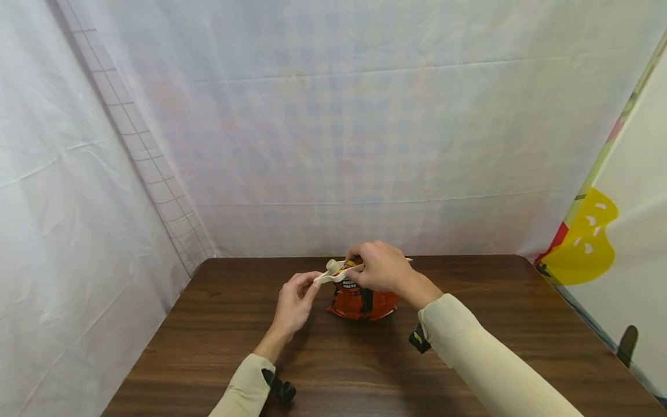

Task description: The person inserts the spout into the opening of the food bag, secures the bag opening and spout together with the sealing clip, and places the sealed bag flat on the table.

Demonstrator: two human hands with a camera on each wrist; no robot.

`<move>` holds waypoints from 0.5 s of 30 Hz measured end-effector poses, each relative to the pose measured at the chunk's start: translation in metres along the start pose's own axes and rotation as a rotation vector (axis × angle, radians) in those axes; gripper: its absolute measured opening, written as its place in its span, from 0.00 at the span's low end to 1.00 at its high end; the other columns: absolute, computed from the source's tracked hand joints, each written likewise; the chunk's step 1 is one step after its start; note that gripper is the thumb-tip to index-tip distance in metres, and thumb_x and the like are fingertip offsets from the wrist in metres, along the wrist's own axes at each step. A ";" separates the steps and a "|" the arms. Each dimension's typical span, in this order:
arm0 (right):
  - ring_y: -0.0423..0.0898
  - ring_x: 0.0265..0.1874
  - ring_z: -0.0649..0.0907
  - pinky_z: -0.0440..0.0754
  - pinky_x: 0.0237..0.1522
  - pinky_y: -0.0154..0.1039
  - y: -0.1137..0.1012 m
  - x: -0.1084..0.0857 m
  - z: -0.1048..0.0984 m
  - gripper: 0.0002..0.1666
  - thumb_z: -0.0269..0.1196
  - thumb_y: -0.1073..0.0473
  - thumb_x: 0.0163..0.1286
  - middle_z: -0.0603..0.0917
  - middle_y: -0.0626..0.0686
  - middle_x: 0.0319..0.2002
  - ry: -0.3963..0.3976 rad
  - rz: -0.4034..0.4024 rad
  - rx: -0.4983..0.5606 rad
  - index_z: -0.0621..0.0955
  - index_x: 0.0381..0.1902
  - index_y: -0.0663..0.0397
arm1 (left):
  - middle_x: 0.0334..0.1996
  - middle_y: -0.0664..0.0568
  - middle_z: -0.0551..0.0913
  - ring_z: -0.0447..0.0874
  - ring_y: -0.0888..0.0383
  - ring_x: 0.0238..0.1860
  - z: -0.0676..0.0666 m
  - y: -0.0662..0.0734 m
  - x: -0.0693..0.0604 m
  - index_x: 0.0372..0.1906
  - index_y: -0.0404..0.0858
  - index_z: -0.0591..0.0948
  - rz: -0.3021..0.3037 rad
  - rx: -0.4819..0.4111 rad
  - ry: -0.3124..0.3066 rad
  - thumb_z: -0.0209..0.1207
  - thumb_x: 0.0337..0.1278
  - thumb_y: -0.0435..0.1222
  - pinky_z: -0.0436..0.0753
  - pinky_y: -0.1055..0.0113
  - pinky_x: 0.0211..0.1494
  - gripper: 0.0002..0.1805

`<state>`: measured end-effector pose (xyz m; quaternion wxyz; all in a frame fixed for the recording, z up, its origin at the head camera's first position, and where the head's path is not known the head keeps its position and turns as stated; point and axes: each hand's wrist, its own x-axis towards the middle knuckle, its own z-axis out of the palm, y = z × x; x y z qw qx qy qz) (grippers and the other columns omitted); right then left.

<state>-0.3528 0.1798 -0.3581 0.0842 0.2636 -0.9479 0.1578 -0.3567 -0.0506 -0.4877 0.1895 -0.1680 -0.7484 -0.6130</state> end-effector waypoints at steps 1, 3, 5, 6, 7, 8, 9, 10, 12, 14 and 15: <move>0.38 0.27 0.81 0.76 0.25 0.38 0.000 0.000 0.000 0.11 0.74 0.46 0.72 0.91 0.47 0.40 0.004 -0.001 -0.002 0.90 0.47 0.41 | 0.46 0.42 0.88 0.87 0.57 0.46 0.000 0.000 0.000 0.53 0.37 0.91 -0.002 -0.007 0.000 0.67 0.72 0.29 0.87 0.75 0.53 0.10; 0.38 0.28 0.82 0.78 0.26 0.38 0.001 0.000 0.001 0.11 0.74 0.47 0.72 0.91 0.46 0.39 0.018 0.000 -0.002 0.90 0.48 0.42 | 0.46 0.42 0.88 0.87 0.57 0.46 0.001 0.000 0.000 0.53 0.36 0.90 -0.004 -0.024 -0.001 0.66 0.73 0.29 0.87 0.74 0.54 0.10; 0.38 0.30 0.83 0.81 0.28 0.39 0.002 -0.001 0.001 0.13 0.74 0.46 0.72 0.91 0.46 0.40 0.034 0.003 0.002 0.89 0.49 0.43 | 0.46 0.42 0.88 0.87 0.56 0.46 0.002 0.000 0.000 0.53 0.36 0.90 -0.014 -0.038 -0.002 0.66 0.73 0.29 0.87 0.74 0.54 0.10; 0.39 0.31 0.84 0.83 0.29 0.40 0.003 -0.002 0.002 0.15 0.75 0.47 0.72 0.91 0.47 0.41 0.048 0.002 0.006 0.89 0.51 0.44 | 0.46 0.42 0.88 0.87 0.56 0.47 0.003 -0.001 0.000 0.53 0.37 0.90 -0.018 -0.043 -0.003 0.66 0.73 0.30 0.87 0.74 0.54 0.10; 0.40 0.32 0.85 0.84 0.31 0.41 0.003 -0.002 0.002 0.16 0.75 0.46 0.71 0.90 0.48 0.42 0.068 -0.003 0.005 0.88 0.52 0.46 | 0.47 0.42 0.88 0.88 0.56 0.47 0.003 -0.001 0.000 0.53 0.37 0.90 -0.023 -0.048 -0.001 0.66 0.73 0.30 0.87 0.73 0.55 0.10; 0.41 0.34 0.86 0.86 0.32 0.42 0.004 -0.002 0.003 0.18 0.76 0.46 0.71 0.90 0.48 0.44 0.090 -0.005 0.001 0.88 0.53 0.46 | 0.47 0.42 0.88 0.88 0.56 0.47 0.003 -0.002 0.000 0.53 0.37 0.90 -0.025 -0.053 0.000 0.67 0.73 0.30 0.87 0.73 0.55 0.10; 0.42 0.36 0.87 0.87 0.34 0.43 0.005 -0.003 0.004 0.21 0.77 0.46 0.70 0.89 0.49 0.47 0.113 -0.004 -0.002 0.87 0.55 0.47 | 0.47 0.42 0.88 0.88 0.55 0.47 0.003 -0.002 -0.001 0.53 0.38 0.90 -0.029 -0.054 0.001 0.67 0.73 0.31 0.87 0.73 0.55 0.09; 0.44 0.37 0.87 0.87 0.35 0.44 0.006 -0.003 0.004 0.23 0.77 0.45 0.69 0.87 0.50 0.49 0.136 -0.003 -0.005 0.86 0.56 0.47 | 0.47 0.42 0.88 0.88 0.55 0.47 0.004 -0.002 -0.001 0.53 0.38 0.91 -0.031 -0.056 0.002 0.67 0.73 0.31 0.87 0.73 0.55 0.09; 0.46 0.39 0.86 0.87 0.35 0.46 0.007 -0.004 0.005 0.27 0.79 0.44 0.67 0.84 0.52 0.53 0.180 -0.003 -0.005 0.85 0.58 0.47 | 0.46 0.43 0.89 0.87 0.56 0.47 0.004 -0.003 -0.001 0.53 0.38 0.91 -0.034 -0.053 0.007 0.67 0.73 0.31 0.87 0.73 0.55 0.10; 0.48 0.40 0.85 0.87 0.35 0.47 0.007 -0.005 0.005 0.29 0.79 0.42 0.66 0.81 0.53 0.56 0.202 0.010 -0.003 0.85 0.59 0.45 | 0.46 0.43 0.89 0.87 0.57 0.47 0.005 -0.003 -0.002 0.53 0.38 0.91 -0.037 -0.054 0.010 0.67 0.73 0.31 0.87 0.72 0.54 0.10; 0.49 0.41 0.85 0.87 0.36 0.48 0.008 -0.006 0.005 0.29 0.79 0.42 0.66 0.81 0.53 0.57 0.207 0.010 0.001 0.85 0.59 0.45 | 0.46 0.43 0.89 0.87 0.57 0.46 0.005 -0.003 -0.002 0.53 0.38 0.91 -0.042 -0.057 0.010 0.68 0.73 0.32 0.87 0.73 0.54 0.10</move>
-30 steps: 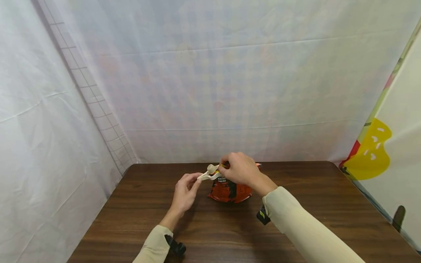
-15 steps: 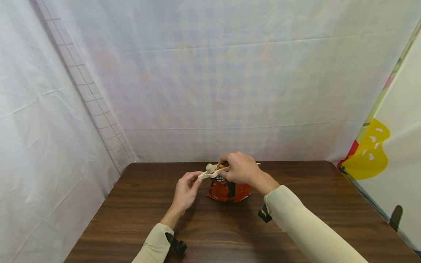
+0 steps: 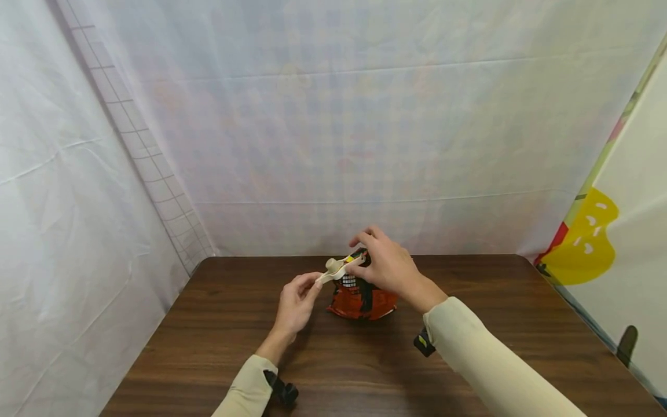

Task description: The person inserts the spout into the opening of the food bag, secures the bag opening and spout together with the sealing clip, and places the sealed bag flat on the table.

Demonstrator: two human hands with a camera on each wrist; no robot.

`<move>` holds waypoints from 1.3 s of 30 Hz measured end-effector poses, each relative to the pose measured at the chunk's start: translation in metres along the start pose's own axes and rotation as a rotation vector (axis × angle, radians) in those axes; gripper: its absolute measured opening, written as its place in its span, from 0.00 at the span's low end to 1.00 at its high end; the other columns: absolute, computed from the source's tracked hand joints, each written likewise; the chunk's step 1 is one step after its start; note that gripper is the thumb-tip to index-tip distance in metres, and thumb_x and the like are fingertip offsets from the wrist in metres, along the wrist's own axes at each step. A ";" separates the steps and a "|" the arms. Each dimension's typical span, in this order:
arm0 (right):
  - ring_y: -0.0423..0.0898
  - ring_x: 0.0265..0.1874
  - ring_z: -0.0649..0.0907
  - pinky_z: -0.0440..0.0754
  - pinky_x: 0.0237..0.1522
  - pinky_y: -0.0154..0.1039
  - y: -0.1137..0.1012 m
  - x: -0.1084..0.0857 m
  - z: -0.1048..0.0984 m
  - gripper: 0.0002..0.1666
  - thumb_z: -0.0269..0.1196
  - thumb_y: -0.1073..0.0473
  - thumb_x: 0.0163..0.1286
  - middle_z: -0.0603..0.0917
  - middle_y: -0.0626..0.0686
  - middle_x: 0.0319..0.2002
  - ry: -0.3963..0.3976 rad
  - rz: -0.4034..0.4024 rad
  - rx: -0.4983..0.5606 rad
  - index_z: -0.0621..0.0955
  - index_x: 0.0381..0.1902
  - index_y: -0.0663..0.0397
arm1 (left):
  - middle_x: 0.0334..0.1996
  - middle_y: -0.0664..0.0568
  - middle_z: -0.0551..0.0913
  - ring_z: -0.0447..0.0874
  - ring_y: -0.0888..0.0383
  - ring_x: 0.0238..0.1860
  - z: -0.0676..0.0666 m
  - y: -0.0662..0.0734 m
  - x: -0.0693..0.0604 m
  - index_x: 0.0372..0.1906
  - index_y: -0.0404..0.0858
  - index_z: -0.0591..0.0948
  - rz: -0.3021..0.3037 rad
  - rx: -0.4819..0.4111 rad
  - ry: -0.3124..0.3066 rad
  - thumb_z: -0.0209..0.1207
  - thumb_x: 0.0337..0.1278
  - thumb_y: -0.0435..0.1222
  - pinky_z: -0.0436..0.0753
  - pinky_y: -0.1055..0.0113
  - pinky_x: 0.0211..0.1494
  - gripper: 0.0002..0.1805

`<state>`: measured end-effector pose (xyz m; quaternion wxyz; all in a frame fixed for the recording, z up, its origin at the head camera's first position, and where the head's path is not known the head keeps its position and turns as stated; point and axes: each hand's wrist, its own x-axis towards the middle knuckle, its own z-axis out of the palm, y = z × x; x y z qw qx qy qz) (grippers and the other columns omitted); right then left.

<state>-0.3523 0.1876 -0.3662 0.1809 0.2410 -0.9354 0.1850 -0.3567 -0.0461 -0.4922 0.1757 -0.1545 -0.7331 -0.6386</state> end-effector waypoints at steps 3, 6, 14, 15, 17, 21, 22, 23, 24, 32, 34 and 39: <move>0.51 0.45 0.87 0.89 0.41 0.52 0.002 -0.001 -0.001 0.27 0.78 0.41 0.68 0.84 0.52 0.57 0.000 0.001 0.002 0.85 0.58 0.45 | 0.46 0.42 0.89 0.87 0.58 0.46 0.001 0.001 -0.001 0.53 0.38 0.91 -0.012 -0.007 0.000 0.68 0.72 0.31 0.87 0.73 0.54 0.10; 0.51 0.49 0.89 0.90 0.47 0.55 0.005 -0.002 -0.001 0.26 0.75 0.42 0.72 0.89 0.52 0.56 -0.012 -0.009 0.001 0.86 0.60 0.47 | 0.46 0.42 0.89 0.87 0.59 0.45 0.001 0.000 -0.002 0.53 0.37 0.90 -0.017 -0.012 0.004 0.68 0.72 0.31 0.87 0.73 0.53 0.10; 0.56 0.56 0.88 0.88 0.55 0.60 0.008 -0.004 -0.002 0.25 0.67 0.51 0.80 0.88 0.57 0.62 -0.029 -0.036 0.062 0.82 0.69 0.52 | 0.47 0.42 0.91 0.89 0.57 0.47 0.003 0.000 -0.003 0.53 0.37 0.91 -0.038 -0.003 0.020 0.68 0.72 0.31 0.88 0.68 0.56 0.10; 0.56 0.56 0.88 0.88 0.55 0.61 0.008 -0.004 -0.001 0.25 0.67 0.52 0.80 0.88 0.57 0.62 -0.028 -0.041 0.071 0.81 0.70 0.53 | 0.47 0.42 0.91 0.90 0.57 0.47 0.003 0.000 -0.003 0.53 0.37 0.91 -0.041 -0.002 0.022 0.68 0.72 0.31 0.88 0.67 0.57 0.10; 0.56 0.55 0.89 0.88 0.55 0.60 0.009 -0.003 -0.001 0.25 0.67 0.54 0.80 0.89 0.57 0.61 -0.026 -0.038 0.094 0.81 0.70 0.53 | 0.47 0.42 0.92 0.90 0.57 0.47 0.004 0.000 -0.003 0.53 0.37 0.91 -0.046 -0.002 0.028 0.68 0.72 0.31 0.88 0.67 0.57 0.10; 0.56 0.55 0.90 0.89 0.56 0.60 0.010 -0.003 0.000 0.25 0.67 0.53 0.80 0.90 0.57 0.60 -0.015 -0.014 0.122 0.81 0.70 0.54 | 0.47 0.42 0.92 0.90 0.56 0.47 0.005 -0.001 -0.003 0.52 0.36 0.91 -0.055 -0.006 0.033 0.68 0.71 0.30 0.88 0.66 0.57 0.10; 0.56 0.55 0.90 0.89 0.56 0.60 0.010 -0.003 0.000 0.25 0.68 0.52 0.80 0.90 0.57 0.60 -0.012 -0.008 0.126 0.81 0.70 0.54 | 0.47 0.42 0.92 0.90 0.56 0.48 0.005 -0.002 -0.003 0.53 0.36 0.91 -0.057 -0.006 0.033 0.68 0.71 0.30 0.88 0.66 0.57 0.10; 0.56 0.56 0.90 0.89 0.57 0.60 0.010 -0.002 0.000 0.25 0.68 0.52 0.80 0.90 0.57 0.61 -0.010 -0.005 0.128 0.82 0.70 0.54 | 0.47 0.42 0.92 0.90 0.55 0.48 0.005 -0.002 -0.003 0.53 0.36 0.91 -0.059 -0.009 0.033 0.68 0.71 0.30 0.88 0.66 0.58 0.10; 0.56 0.56 0.90 0.88 0.58 0.60 0.010 -0.003 0.000 0.25 0.68 0.52 0.80 0.90 0.57 0.61 -0.009 -0.003 0.132 0.82 0.69 0.54 | 0.47 0.42 0.92 0.91 0.55 0.48 0.006 -0.002 -0.003 0.53 0.36 0.90 -0.060 -0.011 0.034 0.68 0.71 0.30 0.88 0.65 0.58 0.10; 0.51 0.49 0.91 0.91 0.47 0.50 0.015 -0.005 0.001 0.21 0.66 0.57 0.81 0.90 0.55 0.60 0.015 -0.015 0.203 0.82 0.68 0.52 | 0.46 0.40 0.92 0.91 0.49 0.49 0.006 -0.002 -0.005 0.52 0.34 0.90 -0.052 -0.031 0.031 0.68 0.71 0.28 0.90 0.61 0.57 0.10; 0.51 0.49 0.91 0.91 0.46 0.49 0.017 -0.006 0.002 0.21 0.65 0.57 0.82 0.90 0.55 0.60 0.021 -0.005 0.226 0.82 0.69 0.51 | 0.46 0.39 0.92 0.91 0.48 0.48 0.006 -0.003 -0.005 0.52 0.33 0.90 -0.045 -0.038 0.028 0.67 0.70 0.28 0.90 0.61 0.57 0.10; 0.51 0.49 0.90 0.90 0.47 0.50 0.020 -0.005 0.002 0.22 0.67 0.56 0.81 0.91 0.53 0.59 0.046 0.025 0.255 0.82 0.69 0.47 | 0.46 0.39 0.92 0.91 0.52 0.47 0.007 -0.004 -0.006 0.52 0.33 0.89 -0.038 -0.048 0.015 0.68 0.70 0.27 0.89 0.66 0.54 0.10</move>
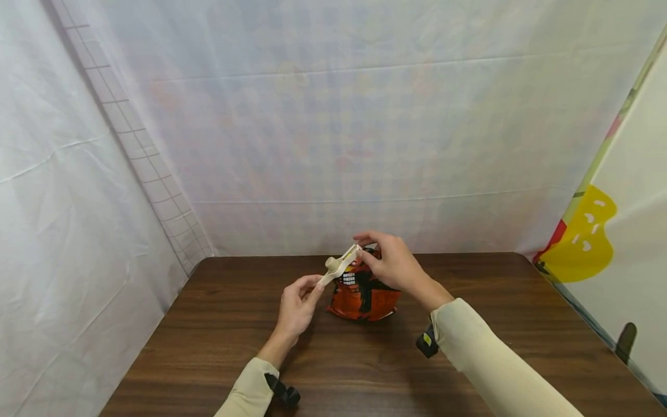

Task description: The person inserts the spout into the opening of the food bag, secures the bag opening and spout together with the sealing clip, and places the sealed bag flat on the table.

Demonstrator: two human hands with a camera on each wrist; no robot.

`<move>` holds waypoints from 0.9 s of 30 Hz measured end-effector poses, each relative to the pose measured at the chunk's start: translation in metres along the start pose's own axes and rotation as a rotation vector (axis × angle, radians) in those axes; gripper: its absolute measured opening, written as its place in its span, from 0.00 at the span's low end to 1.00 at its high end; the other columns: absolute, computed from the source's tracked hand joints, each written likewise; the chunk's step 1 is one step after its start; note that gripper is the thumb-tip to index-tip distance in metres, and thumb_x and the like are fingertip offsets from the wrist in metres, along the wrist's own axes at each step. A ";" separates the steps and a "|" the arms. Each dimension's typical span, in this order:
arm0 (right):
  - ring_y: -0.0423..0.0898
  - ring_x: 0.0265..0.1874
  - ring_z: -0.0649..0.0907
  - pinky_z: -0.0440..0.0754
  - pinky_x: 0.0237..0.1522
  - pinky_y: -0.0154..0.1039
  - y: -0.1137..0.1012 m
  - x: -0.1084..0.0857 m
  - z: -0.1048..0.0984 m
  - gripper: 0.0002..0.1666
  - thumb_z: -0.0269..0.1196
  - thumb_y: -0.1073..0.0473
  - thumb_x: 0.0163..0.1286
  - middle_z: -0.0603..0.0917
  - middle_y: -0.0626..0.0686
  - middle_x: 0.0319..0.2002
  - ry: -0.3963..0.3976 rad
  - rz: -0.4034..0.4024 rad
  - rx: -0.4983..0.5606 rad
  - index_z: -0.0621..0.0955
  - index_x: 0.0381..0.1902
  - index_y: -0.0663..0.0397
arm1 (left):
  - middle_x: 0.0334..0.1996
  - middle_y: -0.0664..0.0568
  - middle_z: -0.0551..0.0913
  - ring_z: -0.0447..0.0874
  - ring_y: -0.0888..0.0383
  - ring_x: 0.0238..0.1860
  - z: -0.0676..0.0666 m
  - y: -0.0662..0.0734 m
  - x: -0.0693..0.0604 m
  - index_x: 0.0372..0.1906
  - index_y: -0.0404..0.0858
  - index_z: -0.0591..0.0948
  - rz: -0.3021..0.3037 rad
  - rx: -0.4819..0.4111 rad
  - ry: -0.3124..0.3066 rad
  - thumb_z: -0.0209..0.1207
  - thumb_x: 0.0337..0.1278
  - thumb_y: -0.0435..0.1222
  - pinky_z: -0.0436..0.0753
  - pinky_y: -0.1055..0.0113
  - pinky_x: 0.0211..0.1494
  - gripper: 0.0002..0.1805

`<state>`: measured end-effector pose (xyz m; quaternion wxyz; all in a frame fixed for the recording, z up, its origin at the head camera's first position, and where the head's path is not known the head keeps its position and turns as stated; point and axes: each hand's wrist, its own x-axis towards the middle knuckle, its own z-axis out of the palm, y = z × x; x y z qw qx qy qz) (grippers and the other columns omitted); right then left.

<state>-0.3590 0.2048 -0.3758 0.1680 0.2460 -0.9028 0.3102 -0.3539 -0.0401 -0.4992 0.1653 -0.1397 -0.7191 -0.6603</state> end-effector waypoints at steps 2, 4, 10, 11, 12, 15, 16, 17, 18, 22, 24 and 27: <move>0.49 0.46 0.89 0.89 0.43 0.47 0.001 0.001 0.000 0.22 0.68 0.56 0.80 0.91 0.52 0.58 0.004 0.007 0.011 0.82 0.68 0.46 | 0.46 0.40 0.92 0.91 0.53 0.47 0.000 0.000 0.000 0.52 0.34 0.90 -0.001 -0.002 -0.005 0.68 0.70 0.28 0.89 0.68 0.54 0.10; 0.47 0.42 0.88 0.88 0.39 0.43 0.001 0.001 0.000 0.22 0.68 0.56 0.80 0.91 0.52 0.57 0.006 0.005 0.018 0.82 0.68 0.46 | 0.46 0.41 0.93 0.91 0.53 0.47 0.000 0.001 -0.001 0.51 0.35 0.90 0.002 -0.001 -0.010 0.69 0.70 0.28 0.88 0.70 0.53 0.09; 0.43 0.37 0.87 0.85 0.30 0.39 0.002 0.004 0.000 0.21 0.66 0.60 0.81 0.90 0.53 0.54 -0.019 -0.001 0.051 0.81 0.68 0.46 | 0.44 0.42 0.92 0.91 0.53 0.46 0.001 0.002 -0.002 0.50 0.36 0.90 0.019 0.023 -0.027 0.69 0.70 0.30 0.86 0.73 0.51 0.08; 0.44 0.37 0.87 0.85 0.31 0.39 0.002 0.004 0.000 0.20 0.66 0.60 0.81 0.89 0.53 0.54 -0.023 0.000 0.056 0.81 0.68 0.47 | 0.44 0.42 0.92 0.90 0.54 0.45 0.001 0.002 -0.002 0.50 0.36 0.90 0.022 0.028 -0.029 0.69 0.70 0.30 0.86 0.73 0.50 0.08; 0.44 0.38 0.87 0.86 0.32 0.39 0.002 0.004 0.000 0.20 0.66 0.61 0.81 0.89 0.53 0.54 -0.026 0.000 0.060 0.81 0.67 0.47 | 0.43 0.42 0.92 0.90 0.54 0.45 0.001 0.001 -0.003 0.50 0.36 0.89 0.027 0.030 -0.029 0.69 0.70 0.30 0.85 0.73 0.49 0.08; 0.46 0.42 0.88 0.86 0.36 0.40 0.002 0.005 0.000 0.20 0.66 0.61 0.81 0.89 0.54 0.56 -0.031 -0.001 0.057 0.82 0.67 0.47 | 0.42 0.42 0.91 0.88 0.56 0.43 0.002 0.001 -0.003 0.49 0.37 0.89 0.031 0.034 -0.032 0.69 0.70 0.30 0.85 0.73 0.48 0.07; 0.48 0.44 0.88 0.86 0.38 0.41 0.002 0.005 0.000 0.20 0.66 0.61 0.81 0.89 0.54 0.56 -0.032 -0.001 0.057 0.82 0.66 0.47 | 0.42 0.42 0.91 0.88 0.57 0.43 0.001 0.001 -0.003 0.49 0.37 0.89 0.031 0.036 -0.035 0.69 0.70 0.30 0.85 0.73 0.48 0.07; 0.49 0.45 0.89 0.87 0.38 0.42 0.002 0.005 0.000 0.19 0.65 0.61 0.81 0.89 0.54 0.57 -0.034 0.001 0.059 0.82 0.66 0.47 | 0.42 0.42 0.91 0.87 0.58 0.43 0.001 0.001 -0.003 0.49 0.36 0.89 0.032 0.033 -0.037 0.69 0.70 0.30 0.85 0.73 0.48 0.07; 0.51 0.47 0.89 0.87 0.40 0.43 0.002 0.005 0.000 0.19 0.66 0.61 0.81 0.90 0.54 0.58 -0.035 0.004 0.061 0.82 0.66 0.47 | 0.42 0.42 0.90 0.87 0.58 0.43 0.001 0.001 -0.003 0.49 0.36 0.89 0.035 0.031 -0.037 0.69 0.70 0.30 0.85 0.73 0.48 0.07; 0.55 0.54 0.91 0.90 0.44 0.47 0.000 0.004 -0.001 0.19 0.66 0.59 0.81 0.90 0.56 0.60 -0.035 0.022 0.073 0.82 0.66 0.49 | 0.42 0.41 0.90 0.86 0.60 0.42 0.001 0.000 -0.004 0.48 0.36 0.89 0.060 0.015 -0.026 0.69 0.69 0.29 0.86 0.73 0.48 0.07; 0.55 0.55 0.91 0.90 0.45 0.48 -0.001 0.004 -0.002 0.19 0.66 0.58 0.81 0.90 0.57 0.60 -0.037 0.030 0.078 0.82 0.67 0.49 | 0.42 0.41 0.89 0.86 0.60 0.41 0.002 -0.001 -0.005 0.48 0.35 0.89 0.084 0.012 -0.015 0.69 0.68 0.28 0.86 0.73 0.47 0.07; 0.54 0.54 0.91 0.90 0.46 0.48 -0.001 0.003 -0.003 0.19 0.66 0.57 0.81 0.90 0.58 0.61 -0.042 0.034 0.079 0.82 0.67 0.49 | 0.41 0.41 0.88 0.86 0.58 0.40 0.004 -0.002 -0.006 0.47 0.35 0.89 0.117 0.012 -0.003 0.70 0.67 0.28 0.87 0.72 0.45 0.07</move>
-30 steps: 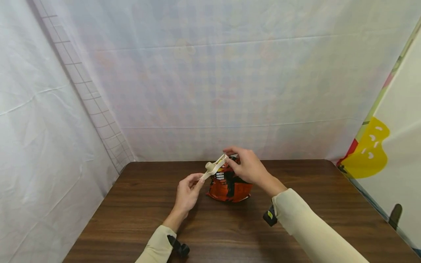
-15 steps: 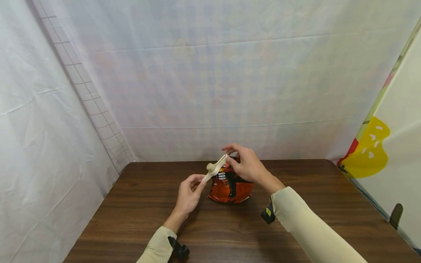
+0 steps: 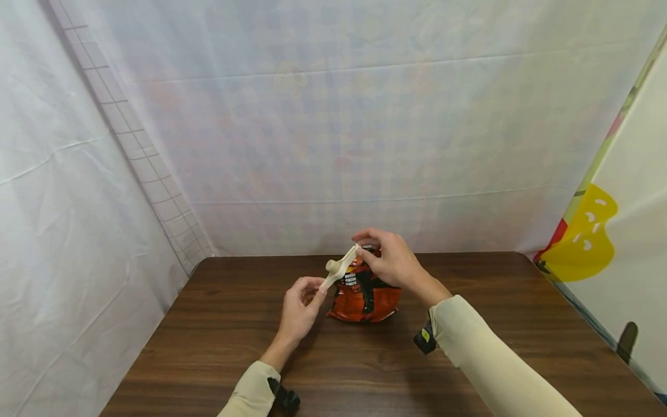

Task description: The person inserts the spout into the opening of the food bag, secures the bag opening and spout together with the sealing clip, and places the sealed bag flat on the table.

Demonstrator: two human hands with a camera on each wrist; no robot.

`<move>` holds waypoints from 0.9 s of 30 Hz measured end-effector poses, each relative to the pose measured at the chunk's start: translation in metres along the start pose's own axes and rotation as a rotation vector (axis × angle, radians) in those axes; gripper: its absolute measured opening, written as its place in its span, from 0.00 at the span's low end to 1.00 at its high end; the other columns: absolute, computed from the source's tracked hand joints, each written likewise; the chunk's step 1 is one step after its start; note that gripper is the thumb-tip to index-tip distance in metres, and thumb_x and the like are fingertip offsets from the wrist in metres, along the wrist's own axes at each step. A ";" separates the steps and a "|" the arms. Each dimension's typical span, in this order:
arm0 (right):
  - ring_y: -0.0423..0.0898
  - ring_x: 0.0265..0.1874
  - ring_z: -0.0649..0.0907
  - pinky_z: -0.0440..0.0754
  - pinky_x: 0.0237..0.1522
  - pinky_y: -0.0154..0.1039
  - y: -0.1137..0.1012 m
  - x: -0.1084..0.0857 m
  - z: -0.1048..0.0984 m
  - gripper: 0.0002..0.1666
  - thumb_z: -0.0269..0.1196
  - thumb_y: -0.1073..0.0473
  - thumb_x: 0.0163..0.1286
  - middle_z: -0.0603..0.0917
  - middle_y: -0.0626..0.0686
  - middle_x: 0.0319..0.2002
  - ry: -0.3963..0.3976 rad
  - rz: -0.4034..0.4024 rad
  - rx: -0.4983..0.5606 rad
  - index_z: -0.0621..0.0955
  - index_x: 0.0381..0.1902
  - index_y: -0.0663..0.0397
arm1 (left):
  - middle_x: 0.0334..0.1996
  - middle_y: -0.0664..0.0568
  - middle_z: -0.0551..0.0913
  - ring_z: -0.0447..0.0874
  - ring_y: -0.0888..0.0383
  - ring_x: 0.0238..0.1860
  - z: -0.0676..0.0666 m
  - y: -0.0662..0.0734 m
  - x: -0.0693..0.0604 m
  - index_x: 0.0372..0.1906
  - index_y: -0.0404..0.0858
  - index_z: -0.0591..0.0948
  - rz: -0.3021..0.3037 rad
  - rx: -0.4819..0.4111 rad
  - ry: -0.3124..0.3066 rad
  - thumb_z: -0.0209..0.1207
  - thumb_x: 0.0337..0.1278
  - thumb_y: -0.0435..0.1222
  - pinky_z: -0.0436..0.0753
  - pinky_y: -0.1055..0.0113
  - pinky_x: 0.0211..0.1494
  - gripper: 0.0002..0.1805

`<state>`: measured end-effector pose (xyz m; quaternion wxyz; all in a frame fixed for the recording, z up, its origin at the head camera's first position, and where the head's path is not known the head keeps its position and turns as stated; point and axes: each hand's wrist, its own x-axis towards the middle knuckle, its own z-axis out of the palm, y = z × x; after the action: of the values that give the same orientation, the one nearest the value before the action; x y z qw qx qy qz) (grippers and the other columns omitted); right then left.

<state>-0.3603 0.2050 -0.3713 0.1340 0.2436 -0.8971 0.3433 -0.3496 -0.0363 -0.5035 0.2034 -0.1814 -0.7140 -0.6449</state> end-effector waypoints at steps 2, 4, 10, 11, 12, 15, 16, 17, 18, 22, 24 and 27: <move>0.54 0.54 0.91 0.90 0.45 0.48 0.000 0.000 0.000 0.19 0.66 0.56 0.81 0.90 0.58 0.61 -0.001 0.004 -0.001 0.83 0.66 0.48 | 0.41 0.42 0.88 0.85 0.58 0.39 0.000 0.000 0.000 0.47 0.36 0.89 0.017 0.013 0.002 0.70 0.66 0.28 0.87 0.71 0.45 0.07; 0.54 0.55 0.91 0.90 0.47 0.50 -0.001 0.001 0.000 0.19 0.67 0.56 0.81 0.90 0.58 0.61 0.001 0.006 -0.002 0.83 0.66 0.47 | 0.42 0.43 0.89 0.85 0.58 0.40 0.001 0.000 0.000 0.48 0.38 0.89 0.022 0.021 -0.003 0.71 0.67 0.29 0.87 0.71 0.45 0.08; 0.55 0.58 0.91 0.90 0.55 0.58 0.000 0.001 0.000 0.16 0.68 0.56 0.79 0.91 0.57 0.60 0.012 -0.005 -0.006 0.84 0.62 0.46 | 0.45 0.47 0.89 0.87 0.58 0.41 0.003 0.000 0.001 0.54 0.42 0.89 0.022 0.047 -0.032 0.71 0.69 0.33 0.88 0.70 0.47 0.12; 0.55 0.58 0.91 0.90 0.55 0.58 0.000 0.001 0.000 0.16 0.69 0.56 0.79 0.91 0.57 0.59 0.013 -0.007 -0.007 0.84 0.61 0.45 | 0.45 0.47 0.89 0.87 0.57 0.42 0.004 0.000 0.001 0.54 0.43 0.89 0.023 0.047 -0.034 0.70 0.69 0.33 0.89 0.69 0.47 0.12; 0.55 0.58 0.91 0.89 0.55 0.58 0.000 0.001 0.000 0.15 0.69 0.56 0.79 0.91 0.57 0.59 0.014 -0.009 -0.007 0.84 0.61 0.45 | 0.45 0.47 0.89 0.87 0.57 0.41 0.004 0.000 0.001 0.54 0.42 0.89 0.025 0.052 -0.035 0.70 0.70 0.33 0.89 0.69 0.47 0.12; 0.55 0.58 0.91 0.90 0.55 0.58 0.000 0.001 0.001 0.15 0.69 0.55 0.79 0.91 0.56 0.59 0.015 -0.010 -0.008 0.84 0.61 0.45 | 0.45 0.48 0.89 0.87 0.55 0.42 0.004 0.000 0.001 0.54 0.42 0.90 0.022 0.054 -0.032 0.70 0.70 0.32 0.88 0.70 0.47 0.11; 0.55 0.58 0.91 0.90 0.55 0.58 0.000 0.001 0.001 0.15 0.69 0.55 0.79 0.91 0.56 0.60 0.015 -0.008 -0.006 0.84 0.61 0.45 | 0.45 0.48 0.89 0.87 0.55 0.42 0.004 0.001 0.001 0.54 0.42 0.90 0.021 0.053 -0.031 0.70 0.70 0.32 0.88 0.70 0.47 0.11; 0.56 0.58 0.91 0.90 0.56 0.59 0.000 0.001 0.001 0.15 0.69 0.55 0.79 0.91 0.56 0.60 0.015 -0.007 -0.005 0.84 0.61 0.45 | 0.45 0.48 0.89 0.87 0.54 0.42 0.004 0.001 0.001 0.54 0.42 0.90 0.021 0.053 -0.030 0.70 0.70 0.32 0.88 0.70 0.47 0.11; 0.56 0.58 0.91 0.90 0.56 0.59 -0.001 0.001 0.001 0.16 0.69 0.55 0.79 0.91 0.57 0.60 0.014 -0.005 -0.003 0.84 0.61 0.45 | 0.45 0.48 0.89 0.87 0.54 0.42 0.004 0.001 0.001 0.54 0.42 0.90 0.021 0.056 -0.030 0.70 0.70 0.32 0.88 0.70 0.47 0.11; 0.56 0.58 0.91 0.90 0.56 0.59 -0.001 0.001 0.000 0.16 0.70 0.55 0.78 0.91 0.57 0.60 0.014 0.000 -0.001 0.84 0.60 0.45 | 0.45 0.47 0.89 0.87 0.53 0.42 0.004 0.001 0.001 0.54 0.42 0.90 0.022 0.051 -0.027 0.70 0.70 0.32 0.87 0.70 0.46 0.11; 0.56 0.58 0.91 0.90 0.56 0.59 -0.001 0.002 0.000 0.15 0.70 0.56 0.78 0.91 0.57 0.60 0.012 0.001 0.000 0.84 0.59 0.45 | 0.46 0.47 0.89 0.88 0.53 0.42 0.005 0.002 0.001 0.54 0.42 0.90 0.020 0.054 -0.028 0.70 0.70 0.32 0.87 0.71 0.46 0.11; 0.56 0.58 0.91 0.90 0.57 0.59 0.000 0.002 -0.001 0.14 0.71 0.56 0.77 0.90 0.57 0.61 0.005 0.008 0.007 0.83 0.57 0.45 | 0.46 0.47 0.89 0.88 0.53 0.43 0.005 0.003 0.000 0.54 0.41 0.89 0.020 0.068 -0.033 0.69 0.71 0.32 0.87 0.72 0.47 0.11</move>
<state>-0.3623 0.2049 -0.3699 0.1341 0.2397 -0.8965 0.3475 -0.3488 -0.0310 -0.5017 0.2039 -0.1921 -0.7369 -0.6152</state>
